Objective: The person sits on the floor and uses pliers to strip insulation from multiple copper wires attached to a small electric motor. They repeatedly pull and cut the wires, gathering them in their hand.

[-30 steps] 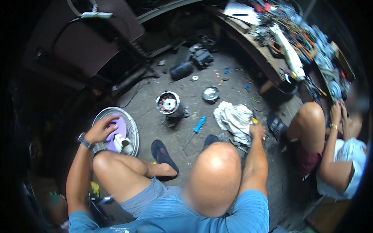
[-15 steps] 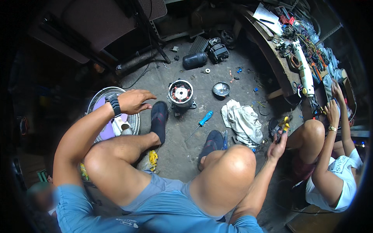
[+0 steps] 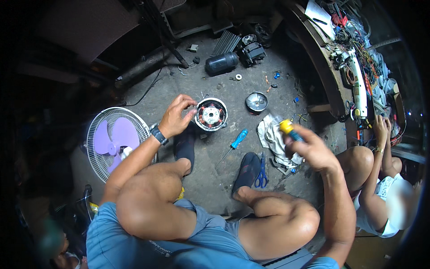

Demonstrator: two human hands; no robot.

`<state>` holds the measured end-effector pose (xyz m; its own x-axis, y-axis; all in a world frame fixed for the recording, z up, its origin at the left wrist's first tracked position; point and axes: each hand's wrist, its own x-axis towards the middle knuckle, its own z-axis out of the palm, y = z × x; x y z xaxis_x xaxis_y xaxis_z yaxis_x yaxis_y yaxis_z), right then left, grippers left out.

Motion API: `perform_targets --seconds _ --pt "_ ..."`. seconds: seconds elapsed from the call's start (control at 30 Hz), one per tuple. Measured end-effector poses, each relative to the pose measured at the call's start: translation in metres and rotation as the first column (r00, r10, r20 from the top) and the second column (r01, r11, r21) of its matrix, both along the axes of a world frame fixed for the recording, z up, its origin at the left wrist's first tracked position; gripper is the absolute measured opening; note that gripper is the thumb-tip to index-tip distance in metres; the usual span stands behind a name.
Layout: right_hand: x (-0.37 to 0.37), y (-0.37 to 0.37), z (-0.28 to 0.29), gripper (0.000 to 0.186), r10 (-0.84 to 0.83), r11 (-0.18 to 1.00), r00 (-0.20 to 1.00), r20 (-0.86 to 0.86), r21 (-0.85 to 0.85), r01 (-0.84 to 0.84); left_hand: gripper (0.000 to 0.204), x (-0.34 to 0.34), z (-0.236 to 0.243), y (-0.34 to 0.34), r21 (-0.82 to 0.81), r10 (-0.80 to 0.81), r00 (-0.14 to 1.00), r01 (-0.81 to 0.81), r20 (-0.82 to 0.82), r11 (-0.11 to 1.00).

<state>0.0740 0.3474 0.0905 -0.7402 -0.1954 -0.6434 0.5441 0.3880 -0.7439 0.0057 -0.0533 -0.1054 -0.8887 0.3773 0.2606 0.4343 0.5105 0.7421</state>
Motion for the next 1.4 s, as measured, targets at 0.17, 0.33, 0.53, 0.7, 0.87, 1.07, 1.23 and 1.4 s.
perform_targets --seconds 0.17,0.33,0.53,0.7,0.87,1.07,1.23,1.4 --pt "-0.025 -0.067 -0.052 0.031 0.229 0.971 0.923 0.309 -0.001 -0.241 0.02 0.015 -0.031 -0.001 0.038 0.062 0.997 -0.06 -0.037 0.997" --pt "-0.057 -0.099 -0.112 0.033 0.116 0.989 0.791 0.601 -0.144 -0.036 0.014 0.015 -0.025 -0.02 0.04 0.068 0.997 -0.069 0.039 0.997" --pt "-0.089 -0.123 -0.119 0.036 0.278 0.954 0.717 0.64 -0.098 -0.282 0.017 0.022 -0.025 -0.023 -0.015 0.044 0.999 -0.044 -0.008 0.999" --pt "-0.111 -0.146 -0.127 0.031 0.279 0.95 0.676 0.682 -0.096 -0.296 0.017 0.021 -0.026 -0.024 -0.027 0.037 0.999 -0.037 -0.005 0.999" --pt "-0.129 -0.157 -0.129 0.028 0.325 0.909 0.597 0.734 -0.069 -0.41 0.021 0.02 -0.025 -0.019 -0.056 0.016 1.0 -0.016 -0.013 0.998" --pt "-0.134 -0.174 -0.119 0.02 0.33 0.885 0.608 0.722 -0.012 -0.466 0.043 0.023 -0.02 -0.013 -0.206 0.008 0.999 -0.018 -0.048 0.978" --pt "-0.116 -0.167 -0.113 0.019 0.341 0.869 0.688 0.64 0.064 -0.49 0.046 0.022 -0.023 -0.007 -0.242 -0.017 0.999 0.007 -0.039 0.97" --pt "-0.095 -0.149 -0.111 0.044 0.716 0.537 0.649 0.256 0.393 -0.747 0.043 0.025 -0.025 -0.01 -0.248 -0.01 1.0 0.006 -0.017 0.969"
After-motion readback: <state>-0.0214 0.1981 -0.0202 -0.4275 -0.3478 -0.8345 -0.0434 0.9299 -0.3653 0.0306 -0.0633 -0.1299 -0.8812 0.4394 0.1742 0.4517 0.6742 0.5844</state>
